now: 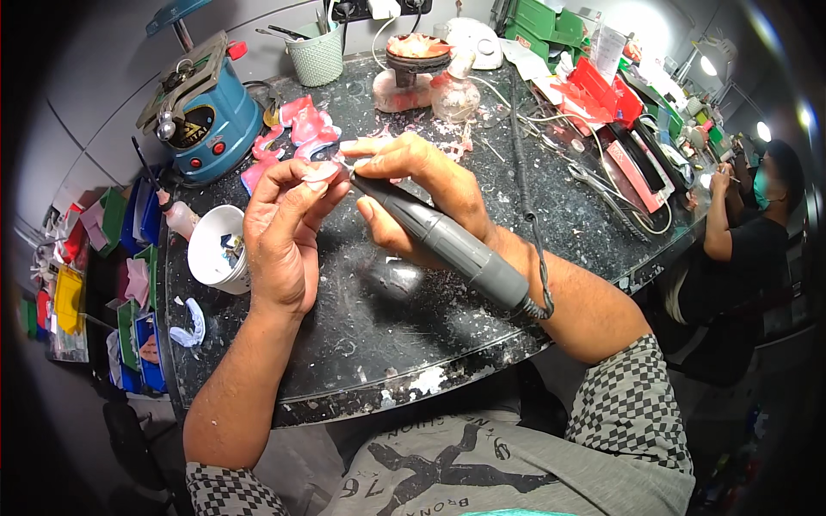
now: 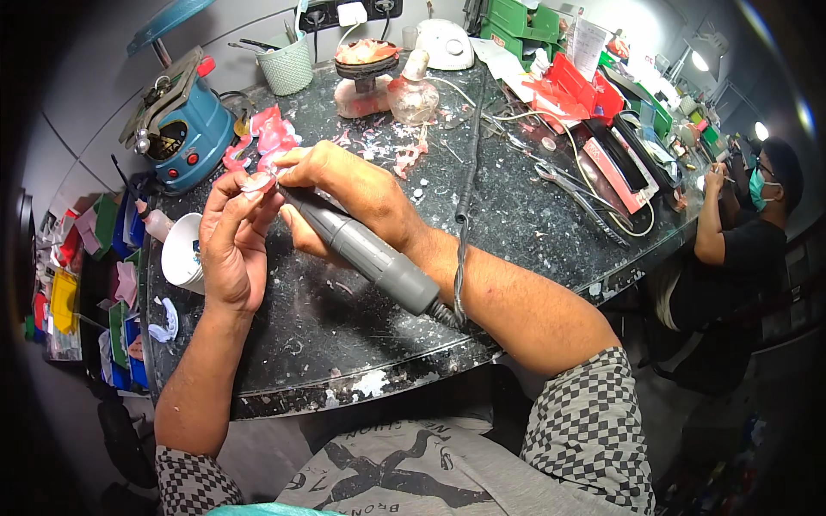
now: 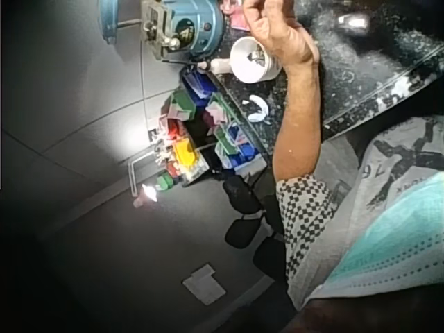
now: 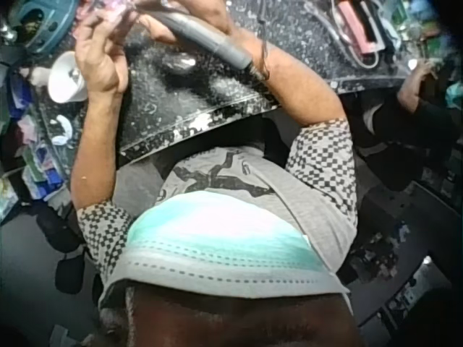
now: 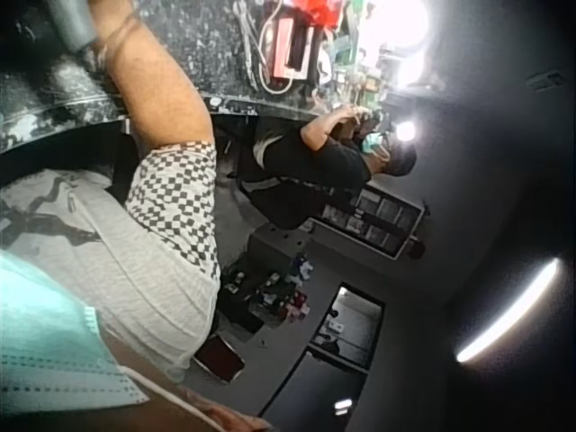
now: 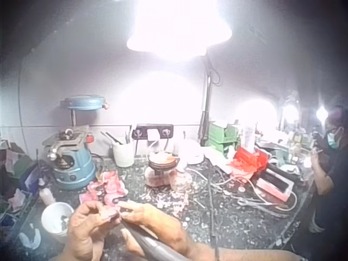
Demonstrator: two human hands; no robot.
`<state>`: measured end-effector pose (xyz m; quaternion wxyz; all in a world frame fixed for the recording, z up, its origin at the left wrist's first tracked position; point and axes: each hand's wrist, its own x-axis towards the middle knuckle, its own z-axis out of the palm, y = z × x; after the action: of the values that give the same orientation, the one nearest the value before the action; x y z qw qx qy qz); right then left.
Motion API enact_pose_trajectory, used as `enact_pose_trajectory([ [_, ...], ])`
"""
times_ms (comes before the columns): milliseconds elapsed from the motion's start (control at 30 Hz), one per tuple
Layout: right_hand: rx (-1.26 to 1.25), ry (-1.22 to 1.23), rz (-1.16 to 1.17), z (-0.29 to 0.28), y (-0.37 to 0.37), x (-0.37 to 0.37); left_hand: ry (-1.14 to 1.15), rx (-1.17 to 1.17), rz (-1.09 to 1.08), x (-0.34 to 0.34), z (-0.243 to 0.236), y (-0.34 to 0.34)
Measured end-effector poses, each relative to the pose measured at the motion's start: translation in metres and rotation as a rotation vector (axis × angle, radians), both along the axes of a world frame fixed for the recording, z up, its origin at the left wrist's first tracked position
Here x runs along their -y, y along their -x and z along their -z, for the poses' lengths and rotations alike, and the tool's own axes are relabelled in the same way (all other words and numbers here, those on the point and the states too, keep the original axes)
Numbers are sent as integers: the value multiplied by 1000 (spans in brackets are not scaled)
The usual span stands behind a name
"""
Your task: The person trims a dental prosthesis using a handheld rotary tool, changes the bit on the rotary tool, and continues grinding the prosthesis.
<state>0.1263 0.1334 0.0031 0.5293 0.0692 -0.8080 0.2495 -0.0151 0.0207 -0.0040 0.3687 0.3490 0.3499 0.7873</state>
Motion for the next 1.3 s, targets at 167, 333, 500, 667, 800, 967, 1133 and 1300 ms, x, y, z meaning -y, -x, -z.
enact_pose_trajectory([
  [167,19,-98,-12,-4,-1,-1,-15,-7,11,1,3,2],
  [333,14,2,4,-1,1,4,-15,-31,11,0,4,1],
  [500,10,108,-11,1,1,9,-39,-59,-1,0,3,-1],
  [667,31,-24,-8,-2,0,7,-40,-56,-7,0,5,0],
  [800,43,2,-5,1,0,7,-84,-110,-25,-1,8,1],
  [967,51,36,-25,0,-2,6,-70,-134,-64,0,5,0],
  [1133,48,26,-44,-1,-1,6,-74,-166,-77,1,4,0],
  [1300,49,39,-35,0,-2,7,-73,-171,-79,0,5,0],
])
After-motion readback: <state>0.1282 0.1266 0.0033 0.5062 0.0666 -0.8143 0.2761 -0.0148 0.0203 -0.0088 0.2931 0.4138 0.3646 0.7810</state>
